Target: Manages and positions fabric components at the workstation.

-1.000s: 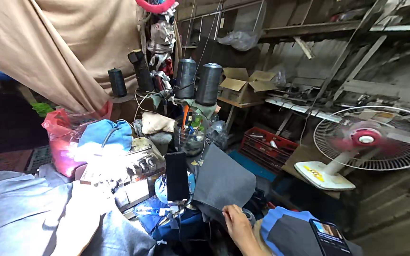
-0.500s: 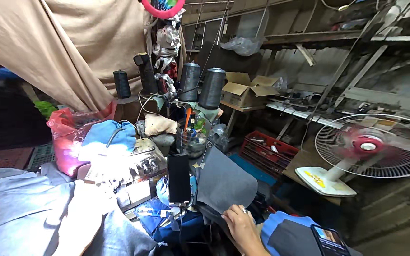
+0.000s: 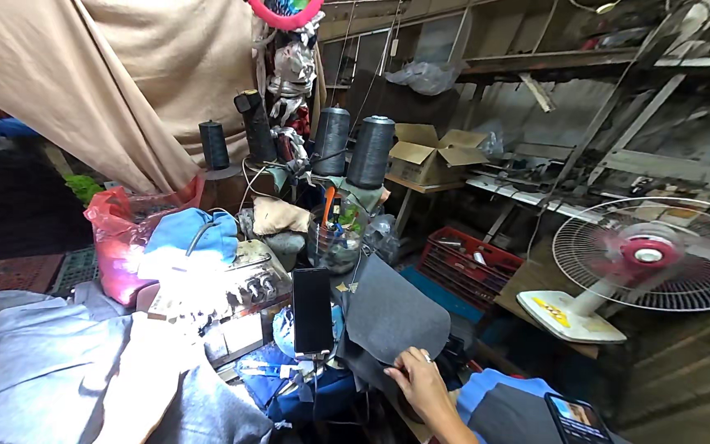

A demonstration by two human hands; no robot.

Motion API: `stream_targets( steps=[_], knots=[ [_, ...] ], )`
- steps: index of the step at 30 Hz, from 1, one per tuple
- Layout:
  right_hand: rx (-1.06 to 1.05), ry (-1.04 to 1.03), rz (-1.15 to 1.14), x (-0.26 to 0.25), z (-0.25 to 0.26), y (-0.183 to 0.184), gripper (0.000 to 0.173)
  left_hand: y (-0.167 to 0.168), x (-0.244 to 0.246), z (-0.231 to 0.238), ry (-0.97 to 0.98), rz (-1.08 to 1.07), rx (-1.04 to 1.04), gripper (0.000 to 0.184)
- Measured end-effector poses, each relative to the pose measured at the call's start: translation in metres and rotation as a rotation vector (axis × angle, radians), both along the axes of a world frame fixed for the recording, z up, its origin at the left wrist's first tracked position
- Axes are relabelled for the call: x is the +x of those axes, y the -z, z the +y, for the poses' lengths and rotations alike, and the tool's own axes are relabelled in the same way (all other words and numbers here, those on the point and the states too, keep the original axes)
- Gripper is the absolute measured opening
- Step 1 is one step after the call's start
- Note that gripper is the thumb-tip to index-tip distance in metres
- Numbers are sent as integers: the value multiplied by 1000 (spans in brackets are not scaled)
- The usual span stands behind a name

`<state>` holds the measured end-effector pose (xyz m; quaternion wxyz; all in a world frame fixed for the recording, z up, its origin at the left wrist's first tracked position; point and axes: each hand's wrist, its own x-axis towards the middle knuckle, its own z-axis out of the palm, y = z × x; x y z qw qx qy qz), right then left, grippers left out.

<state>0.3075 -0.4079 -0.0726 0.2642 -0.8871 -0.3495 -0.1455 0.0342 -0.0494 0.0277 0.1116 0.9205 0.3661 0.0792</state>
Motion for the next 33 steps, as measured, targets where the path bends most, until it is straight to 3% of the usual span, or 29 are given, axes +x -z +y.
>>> stream_targets(
  steps=[3,5,7,10,13,19,21,23,24,26,30,33],
  knots=[
    [79,-15,-52,5,0,6,30,29,-3,17,9,-125,115,42],
    [128,-41,-70,7,1,8,30,19,-2,10,-1,-22,73,41],
    [139,-75,46,7,1,4,24,18,-1,8,-12,-7,69,40],
    [124,-85,236,5,3,-10,23,-11,2,-8,-62,96,-82,41],
    [76,-77,391,12,5,-22,23,3,1,0,-48,56,-13,40],
    [-364,-48,571,36,22,-45,23,17,-1,10,-6,-29,58,38],
    [-401,-40,542,53,25,-65,23,36,-4,25,22,-145,42,42],
    [-199,17,395,72,20,-90,20,32,-8,32,82,-211,-39,52],
    [-9,72,267,81,16,-103,17,37,-10,40,133,-300,17,57],
    [318,156,20,96,10,-135,17,75,-9,67,190,-681,291,55],
    [554,106,-187,86,6,-199,17,8,-35,-5,73,-706,47,40],
    [503,-70,-250,45,10,-216,15,-25,-35,-65,396,-880,-247,21]
  ],
)
